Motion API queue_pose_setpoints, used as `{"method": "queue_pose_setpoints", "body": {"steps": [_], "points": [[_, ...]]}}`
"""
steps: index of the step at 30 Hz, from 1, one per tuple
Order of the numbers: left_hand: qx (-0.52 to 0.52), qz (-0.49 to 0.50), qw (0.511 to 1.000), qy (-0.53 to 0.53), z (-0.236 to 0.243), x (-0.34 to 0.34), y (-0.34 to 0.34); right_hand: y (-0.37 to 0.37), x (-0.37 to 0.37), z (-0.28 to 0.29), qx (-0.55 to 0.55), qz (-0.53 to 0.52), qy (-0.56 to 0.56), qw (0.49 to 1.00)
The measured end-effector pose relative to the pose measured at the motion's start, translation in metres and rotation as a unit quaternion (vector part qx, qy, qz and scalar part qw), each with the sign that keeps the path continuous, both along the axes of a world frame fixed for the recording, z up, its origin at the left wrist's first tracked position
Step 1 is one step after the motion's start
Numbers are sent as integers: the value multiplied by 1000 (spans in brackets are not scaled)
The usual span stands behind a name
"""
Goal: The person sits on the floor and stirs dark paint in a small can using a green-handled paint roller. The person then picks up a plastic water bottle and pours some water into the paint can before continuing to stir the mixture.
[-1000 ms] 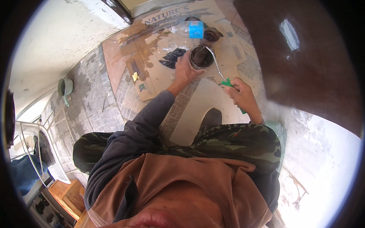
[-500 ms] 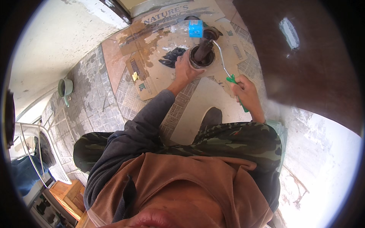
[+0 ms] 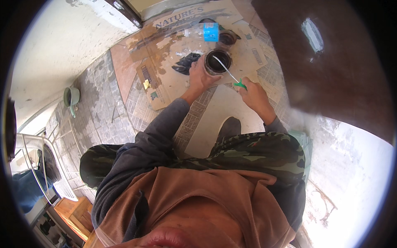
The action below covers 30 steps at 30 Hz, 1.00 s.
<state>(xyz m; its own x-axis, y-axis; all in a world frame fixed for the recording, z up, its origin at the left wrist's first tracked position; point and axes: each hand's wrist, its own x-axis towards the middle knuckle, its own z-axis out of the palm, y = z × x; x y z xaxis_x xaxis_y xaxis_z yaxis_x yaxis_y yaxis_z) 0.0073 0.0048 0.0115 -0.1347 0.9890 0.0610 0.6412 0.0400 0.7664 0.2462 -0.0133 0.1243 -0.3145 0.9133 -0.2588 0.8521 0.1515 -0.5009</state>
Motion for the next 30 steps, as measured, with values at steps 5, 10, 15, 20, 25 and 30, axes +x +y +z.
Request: {"method": "queue_pose_setpoints", "body": {"steps": [5,10,15,20,25,30], "points": [[-2,2,1000,-2,-1,1,1,0,3,0,-43,-9,43,998],[-4,-4,1000,-12,-2,-1,1,-19,4,-4,-108,-59,160,979],[20,10,1000,-5,-3,1,-1,-21,13,20,-170,-78,199,962],[3,9,1000,0,-3,1,-1,-9,30,40,-192,-107,247,944],[24,9,1000,16,-7,3,1,-8,28,27,-162,-138,265,940],[24,4,1000,10,-6,1,1,-17,6,1,-92,-57,194,975]]}}
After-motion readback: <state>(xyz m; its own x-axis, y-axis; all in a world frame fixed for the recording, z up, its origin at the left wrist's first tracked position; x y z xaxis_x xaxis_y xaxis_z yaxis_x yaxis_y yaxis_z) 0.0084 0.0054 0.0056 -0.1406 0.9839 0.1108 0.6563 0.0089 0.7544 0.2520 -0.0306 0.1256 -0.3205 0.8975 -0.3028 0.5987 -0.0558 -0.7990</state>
